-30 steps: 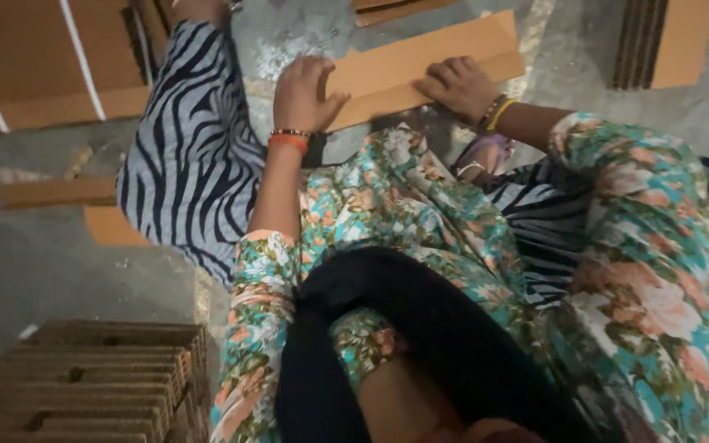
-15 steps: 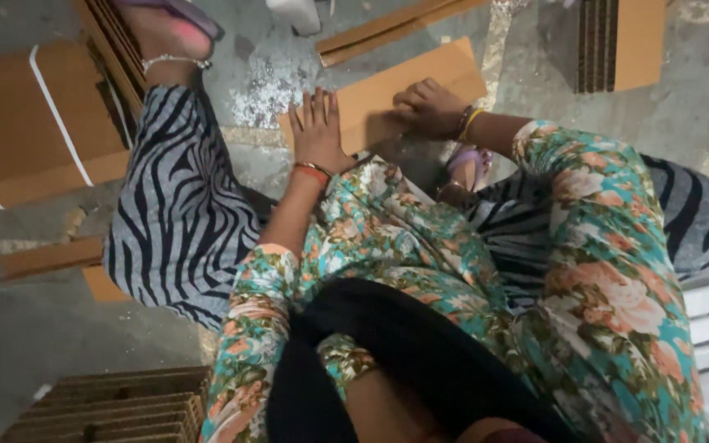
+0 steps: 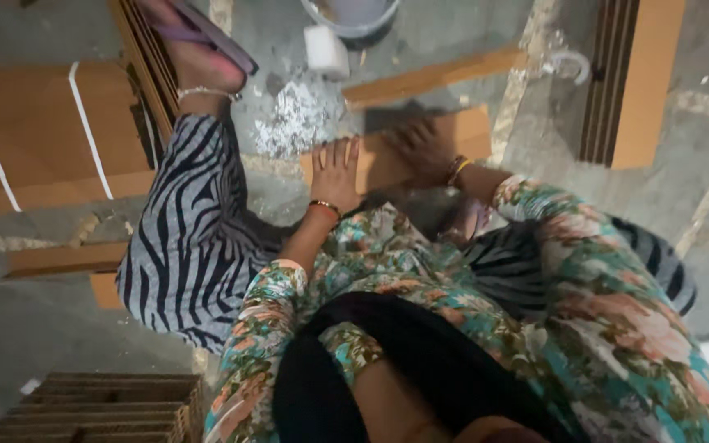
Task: The person assembles cardboard components by hand, inserting rectangular cardboard strips into slots of larger corrugated panels while sitting on the floor.
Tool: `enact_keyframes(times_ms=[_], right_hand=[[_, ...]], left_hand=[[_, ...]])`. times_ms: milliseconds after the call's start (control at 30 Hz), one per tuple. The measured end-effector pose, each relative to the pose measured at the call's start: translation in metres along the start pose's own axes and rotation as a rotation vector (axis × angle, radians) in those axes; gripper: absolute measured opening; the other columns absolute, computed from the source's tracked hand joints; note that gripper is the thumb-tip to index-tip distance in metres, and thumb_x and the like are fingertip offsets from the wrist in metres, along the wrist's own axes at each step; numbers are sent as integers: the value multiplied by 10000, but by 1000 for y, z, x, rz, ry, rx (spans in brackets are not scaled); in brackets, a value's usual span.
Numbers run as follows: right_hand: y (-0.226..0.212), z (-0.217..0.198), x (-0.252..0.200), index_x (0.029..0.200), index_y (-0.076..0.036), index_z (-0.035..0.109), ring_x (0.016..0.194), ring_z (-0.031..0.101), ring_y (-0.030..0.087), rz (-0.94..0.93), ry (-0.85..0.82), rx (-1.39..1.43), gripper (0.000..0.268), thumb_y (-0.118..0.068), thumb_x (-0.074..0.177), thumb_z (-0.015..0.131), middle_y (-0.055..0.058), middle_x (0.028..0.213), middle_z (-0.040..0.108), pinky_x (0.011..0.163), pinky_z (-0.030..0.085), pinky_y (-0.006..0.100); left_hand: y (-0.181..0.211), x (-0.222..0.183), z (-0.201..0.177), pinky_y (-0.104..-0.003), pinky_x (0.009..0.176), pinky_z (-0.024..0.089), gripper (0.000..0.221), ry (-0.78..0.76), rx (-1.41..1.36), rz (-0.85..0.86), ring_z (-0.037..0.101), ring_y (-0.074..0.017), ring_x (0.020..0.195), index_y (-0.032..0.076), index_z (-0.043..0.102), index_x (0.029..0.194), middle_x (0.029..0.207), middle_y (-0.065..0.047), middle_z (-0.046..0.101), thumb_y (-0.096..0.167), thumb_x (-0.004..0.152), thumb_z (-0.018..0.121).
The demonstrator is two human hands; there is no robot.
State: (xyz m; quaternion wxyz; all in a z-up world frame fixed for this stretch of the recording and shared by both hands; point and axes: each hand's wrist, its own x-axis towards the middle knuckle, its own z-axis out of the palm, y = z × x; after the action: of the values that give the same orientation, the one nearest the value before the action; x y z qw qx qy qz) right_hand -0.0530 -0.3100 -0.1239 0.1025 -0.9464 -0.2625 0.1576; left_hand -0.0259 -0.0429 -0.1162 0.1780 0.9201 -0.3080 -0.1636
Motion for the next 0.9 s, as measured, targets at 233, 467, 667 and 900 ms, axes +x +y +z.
enact_keyframes(times_ms=[233,467,667,900], right_hand=[[11,18,-1,1601,-66,343,1240,502,427,-12,-4,51,1179,-783,729,681,245,1392,530,1076,359,580],[6,17,1,1515,-83,445,1256,521,384,-66,208,-88,1032,-681,731,749,175,1414,557,1053,382,566],[-11,-9,15,1456,-65,541,1225,563,379,-160,221,49,1010,-645,655,743,174,1353,609,1020,413,539],[63,-3,83,1318,-169,661,1207,628,368,344,212,202,386,-355,980,684,108,1285,696,1035,488,488]], left_hand=[[-10,2,3,-581,1126,282,1204,68,-4,77,418,-384,1329,18,336,1530,1435,-196,468,646,635,841],[-17,3,19,-575,1094,319,1085,153,-26,90,462,-387,1254,25,423,1486,1368,-186,516,634,692,843],[-38,-12,10,-573,1166,273,1113,160,-17,132,454,-393,1302,21,447,1475,1370,-188,531,626,643,870],[-30,-19,-35,-625,1070,319,1192,204,135,220,484,-432,1249,75,505,1407,1334,-243,549,623,422,892]])
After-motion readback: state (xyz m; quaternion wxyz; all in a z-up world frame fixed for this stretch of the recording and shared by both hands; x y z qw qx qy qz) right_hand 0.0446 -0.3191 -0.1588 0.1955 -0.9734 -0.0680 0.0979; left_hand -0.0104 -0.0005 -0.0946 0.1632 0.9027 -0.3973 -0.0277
